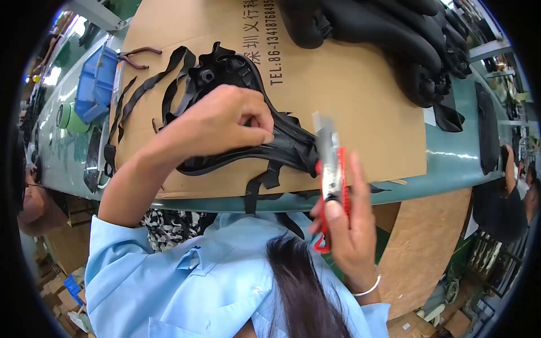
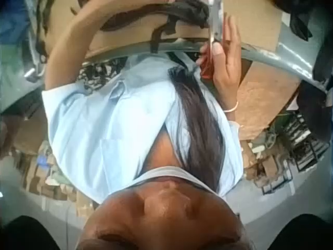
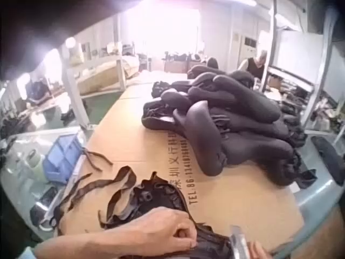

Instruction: Trimming excess material from bicycle saddles using a utility knife.

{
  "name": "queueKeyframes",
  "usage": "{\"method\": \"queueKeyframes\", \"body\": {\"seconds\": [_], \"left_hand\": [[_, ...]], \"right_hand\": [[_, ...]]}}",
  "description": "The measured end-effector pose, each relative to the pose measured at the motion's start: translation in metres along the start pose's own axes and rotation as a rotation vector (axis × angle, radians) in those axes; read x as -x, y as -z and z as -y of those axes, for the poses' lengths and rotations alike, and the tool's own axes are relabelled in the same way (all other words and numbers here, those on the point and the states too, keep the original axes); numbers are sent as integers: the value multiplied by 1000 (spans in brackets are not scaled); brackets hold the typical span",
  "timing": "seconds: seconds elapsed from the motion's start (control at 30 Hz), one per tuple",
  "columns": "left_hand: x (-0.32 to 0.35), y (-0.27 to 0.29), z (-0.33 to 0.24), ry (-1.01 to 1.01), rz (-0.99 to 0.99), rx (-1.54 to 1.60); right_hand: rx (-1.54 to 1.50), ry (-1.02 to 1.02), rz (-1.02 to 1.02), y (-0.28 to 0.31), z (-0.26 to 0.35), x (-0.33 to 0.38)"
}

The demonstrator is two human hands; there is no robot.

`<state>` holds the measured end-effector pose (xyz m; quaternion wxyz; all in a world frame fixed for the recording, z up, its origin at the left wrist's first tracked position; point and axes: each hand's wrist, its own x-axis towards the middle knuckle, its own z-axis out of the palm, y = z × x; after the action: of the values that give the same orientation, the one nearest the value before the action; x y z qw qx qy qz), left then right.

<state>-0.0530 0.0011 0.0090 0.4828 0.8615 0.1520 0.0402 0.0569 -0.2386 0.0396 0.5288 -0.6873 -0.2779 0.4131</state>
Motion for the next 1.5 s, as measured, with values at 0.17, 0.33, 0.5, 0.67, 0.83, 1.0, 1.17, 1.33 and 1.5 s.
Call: {"method": "queueKeyframes", "body": {"seconds": [0.17,0.33,0.5,0.67,0.83,1.0,1.17,1.33,1.5], "left_hand": [[-5,13,-9,209,61,213],[-7,12,6,247,40,476],[1,17,14,168,14,754],[9,37,7,-295,-201,170],[18,44,45,-284,-355,-102],[109,-7,-1,81,-677,-328],[95,-31,-42,28,-687,368],[61,-44,-22,264,-678,-434],[66,-51,-22,202,-714,-56]], "right_hand": [[-187,-328,267,-27,1,-9],[-260,-326,265,-60,4,-1],[42,-240,510,-58,20,1],[-293,-221,344,-37,3,-1],[-124,46,45,-66,-28,-42],[7,220,-50,-54,-17,-94],[376,499,303,-62,0,-144],[397,281,226,-51,24,-114],[658,594,134,-5,21,-68]]}}
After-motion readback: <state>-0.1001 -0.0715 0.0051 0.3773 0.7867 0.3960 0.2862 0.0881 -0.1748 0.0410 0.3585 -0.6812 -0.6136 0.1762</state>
